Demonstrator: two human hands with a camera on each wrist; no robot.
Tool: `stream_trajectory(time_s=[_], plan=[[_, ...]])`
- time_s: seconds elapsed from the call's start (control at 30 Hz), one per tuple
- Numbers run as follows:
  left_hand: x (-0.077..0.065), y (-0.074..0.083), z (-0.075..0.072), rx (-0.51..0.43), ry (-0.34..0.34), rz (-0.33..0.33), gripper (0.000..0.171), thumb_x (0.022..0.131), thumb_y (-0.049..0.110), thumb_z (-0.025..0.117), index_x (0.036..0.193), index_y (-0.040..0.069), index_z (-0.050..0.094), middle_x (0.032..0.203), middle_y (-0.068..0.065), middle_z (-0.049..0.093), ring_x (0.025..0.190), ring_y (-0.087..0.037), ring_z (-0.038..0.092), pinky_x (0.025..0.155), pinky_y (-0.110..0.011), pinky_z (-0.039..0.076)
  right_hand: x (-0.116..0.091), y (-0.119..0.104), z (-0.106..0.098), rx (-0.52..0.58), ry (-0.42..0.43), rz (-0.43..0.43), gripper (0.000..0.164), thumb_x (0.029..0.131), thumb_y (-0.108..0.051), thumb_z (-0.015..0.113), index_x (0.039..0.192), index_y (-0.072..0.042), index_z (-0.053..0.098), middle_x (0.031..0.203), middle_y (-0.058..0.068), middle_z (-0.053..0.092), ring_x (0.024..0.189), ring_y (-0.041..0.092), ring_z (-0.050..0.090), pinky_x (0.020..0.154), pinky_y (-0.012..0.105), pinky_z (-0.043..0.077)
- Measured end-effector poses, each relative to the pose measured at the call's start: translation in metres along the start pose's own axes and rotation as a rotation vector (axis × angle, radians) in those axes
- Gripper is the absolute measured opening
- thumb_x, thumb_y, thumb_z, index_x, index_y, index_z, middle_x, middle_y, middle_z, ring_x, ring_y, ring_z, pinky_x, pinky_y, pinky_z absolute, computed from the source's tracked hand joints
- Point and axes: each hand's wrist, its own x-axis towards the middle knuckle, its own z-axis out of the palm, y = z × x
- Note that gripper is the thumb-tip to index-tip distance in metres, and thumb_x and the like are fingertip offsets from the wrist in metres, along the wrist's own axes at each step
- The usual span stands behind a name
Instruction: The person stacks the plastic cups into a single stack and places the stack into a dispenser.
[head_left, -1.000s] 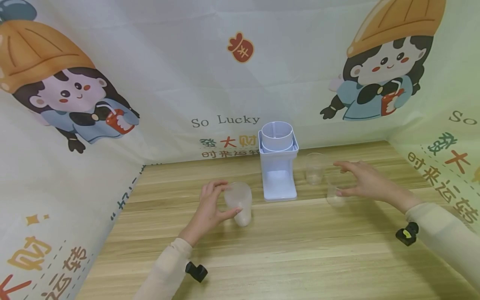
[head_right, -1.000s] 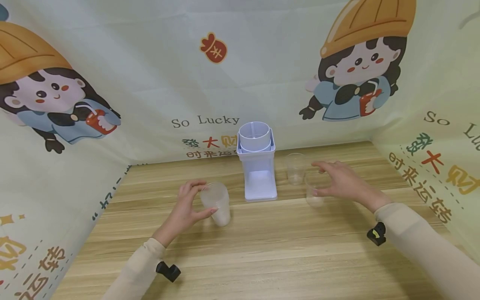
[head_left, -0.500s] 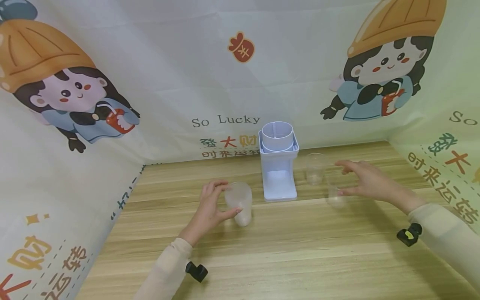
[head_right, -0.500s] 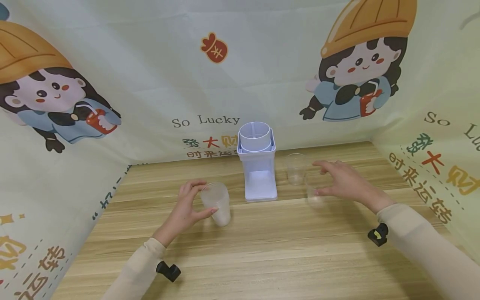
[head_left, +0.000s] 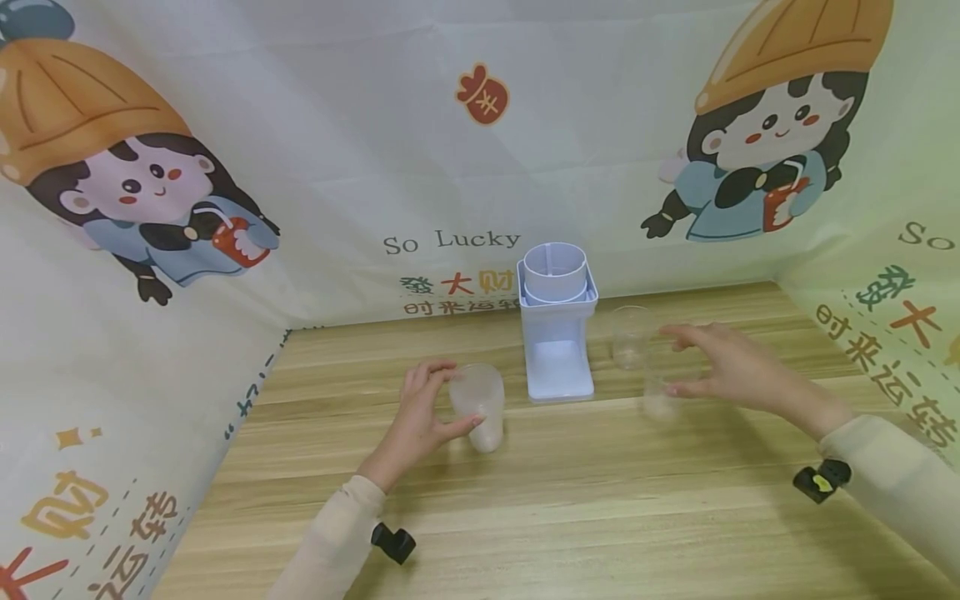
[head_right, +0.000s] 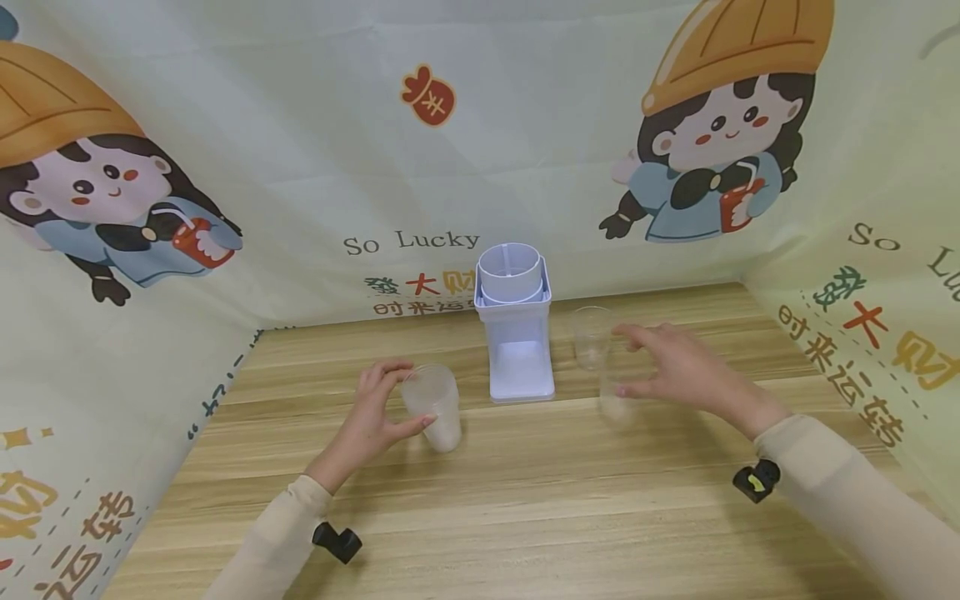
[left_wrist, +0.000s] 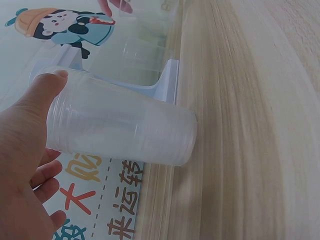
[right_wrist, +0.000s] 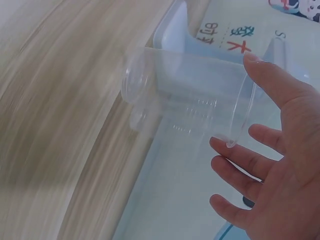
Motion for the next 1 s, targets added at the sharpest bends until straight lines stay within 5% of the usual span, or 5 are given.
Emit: stream_trajectory(time_s=[1.0], plan=[[-0.001, 0.0, -0.001, -0.001, -0.003, 0.006, 0.064, 0.075, 0.03, 0.087, 0.127, 0.005, 0.058, 0.143, -0.01, 0.046, 0.135, -0.032, 0.034, 0.11, -0.057, 0.036, 0.012, -0.039, 0.009, 0.022, 0.036, -0.087, 0.079, 0.079, -0.045, 0.08, 0.143, -0.011, 0.049, 0.119, 0.012, 0.07, 0.114, 0.035, 0.061, 0.096, 0.058, 0.048]])
